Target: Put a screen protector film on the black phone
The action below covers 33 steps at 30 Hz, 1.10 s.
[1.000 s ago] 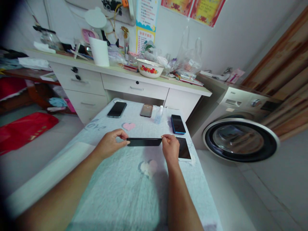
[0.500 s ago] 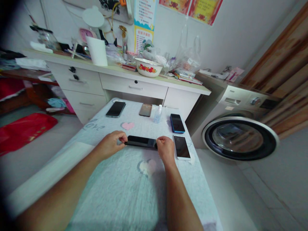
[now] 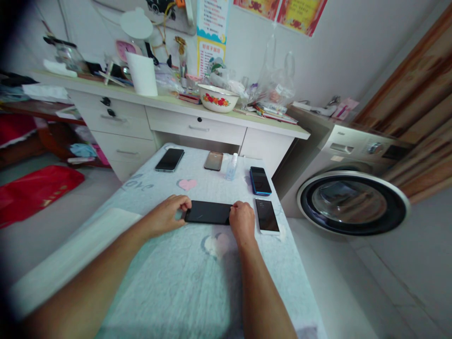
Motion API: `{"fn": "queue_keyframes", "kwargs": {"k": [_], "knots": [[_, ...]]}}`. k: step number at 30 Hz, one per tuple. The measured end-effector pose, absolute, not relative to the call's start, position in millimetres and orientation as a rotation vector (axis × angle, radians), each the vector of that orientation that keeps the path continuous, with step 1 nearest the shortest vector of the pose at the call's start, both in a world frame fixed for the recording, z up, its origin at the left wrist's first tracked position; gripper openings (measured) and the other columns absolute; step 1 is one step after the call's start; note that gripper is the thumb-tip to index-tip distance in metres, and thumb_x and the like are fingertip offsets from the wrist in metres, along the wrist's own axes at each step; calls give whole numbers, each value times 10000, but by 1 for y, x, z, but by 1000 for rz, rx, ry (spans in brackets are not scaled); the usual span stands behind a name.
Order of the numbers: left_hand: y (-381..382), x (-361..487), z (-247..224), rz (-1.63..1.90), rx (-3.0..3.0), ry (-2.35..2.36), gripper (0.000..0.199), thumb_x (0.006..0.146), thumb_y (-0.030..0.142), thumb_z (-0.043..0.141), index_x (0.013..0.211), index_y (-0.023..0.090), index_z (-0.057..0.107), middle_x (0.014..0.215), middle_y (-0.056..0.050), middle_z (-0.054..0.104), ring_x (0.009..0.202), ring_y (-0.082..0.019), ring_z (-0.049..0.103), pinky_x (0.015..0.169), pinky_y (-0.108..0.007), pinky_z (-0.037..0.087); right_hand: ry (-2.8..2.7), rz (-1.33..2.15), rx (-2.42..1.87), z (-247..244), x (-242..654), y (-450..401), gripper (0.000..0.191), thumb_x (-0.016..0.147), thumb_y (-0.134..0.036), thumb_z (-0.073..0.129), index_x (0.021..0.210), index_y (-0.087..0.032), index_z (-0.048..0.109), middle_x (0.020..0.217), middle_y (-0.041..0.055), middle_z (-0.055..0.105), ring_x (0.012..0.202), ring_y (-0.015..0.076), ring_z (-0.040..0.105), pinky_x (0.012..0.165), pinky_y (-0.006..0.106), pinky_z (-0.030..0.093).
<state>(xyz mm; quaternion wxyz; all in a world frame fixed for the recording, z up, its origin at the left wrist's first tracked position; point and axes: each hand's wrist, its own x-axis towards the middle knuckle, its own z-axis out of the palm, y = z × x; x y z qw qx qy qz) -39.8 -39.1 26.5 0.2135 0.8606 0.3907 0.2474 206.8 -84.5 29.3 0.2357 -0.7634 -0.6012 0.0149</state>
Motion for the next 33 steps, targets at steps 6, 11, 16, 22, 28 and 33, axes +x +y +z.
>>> {"fn": "queue_keyframes", "kwargs": {"k": [6,11,16,22,28,33], "knots": [[-40,-44,27,590,2286,1097,325,598,181,615,908,215,523,879,-6,567,879,-189,528,776,-295,414,-1664,123,-2170,37,205,-84,217,835,-202,509,839,-168,723,860,94,692,785,166,608,703,237,368],[-39,-44,30,536,2294,1153,435,589,313,687,982,211,530,987,-33,562,963,-222,515,841,-332,419,-1684,97,-2068,39,204,-85,218,849,-196,495,860,-175,713,881,69,670,798,157,595,725,232,364],[-40,-39,30,471,2346,1320,719,562,456,718,1204,214,506,1161,-88,513,1095,-291,456,945,-388,379,-1676,79,-1979,35,204,-84,194,850,-205,508,906,-173,691,880,54,649,799,151,581,737,228,367],[-40,-37,27,377,2364,1376,762,577,498,700,1254,212,497,1193,-94,501,1098,-294,442,962,-378,362,-1686,24,-2045,31,203,-79,203,857,-173,499,865,-157,701,914,72,610,801,144,561,739,222,365],[-41,-37,28,356,2349,1379,736,594,510,674,1239,198,509,1180,-94,511,1095,-294,448,952,-379,367,-1743,67,-2132,34,201,-80,202,867,-191,514,866,-166,714,919,77,604,807,149,564,714,222,363],[-40,-38,27,369,2373,1386,694,580,511,681,1187,211,532,1142,-88,527,1084,-292,460,924,-372,381,-1822,75,-2118,37,195,-84,234,879,-169,481,886,-167,715,923,75,602,806,142,568,728,221,371]]}}
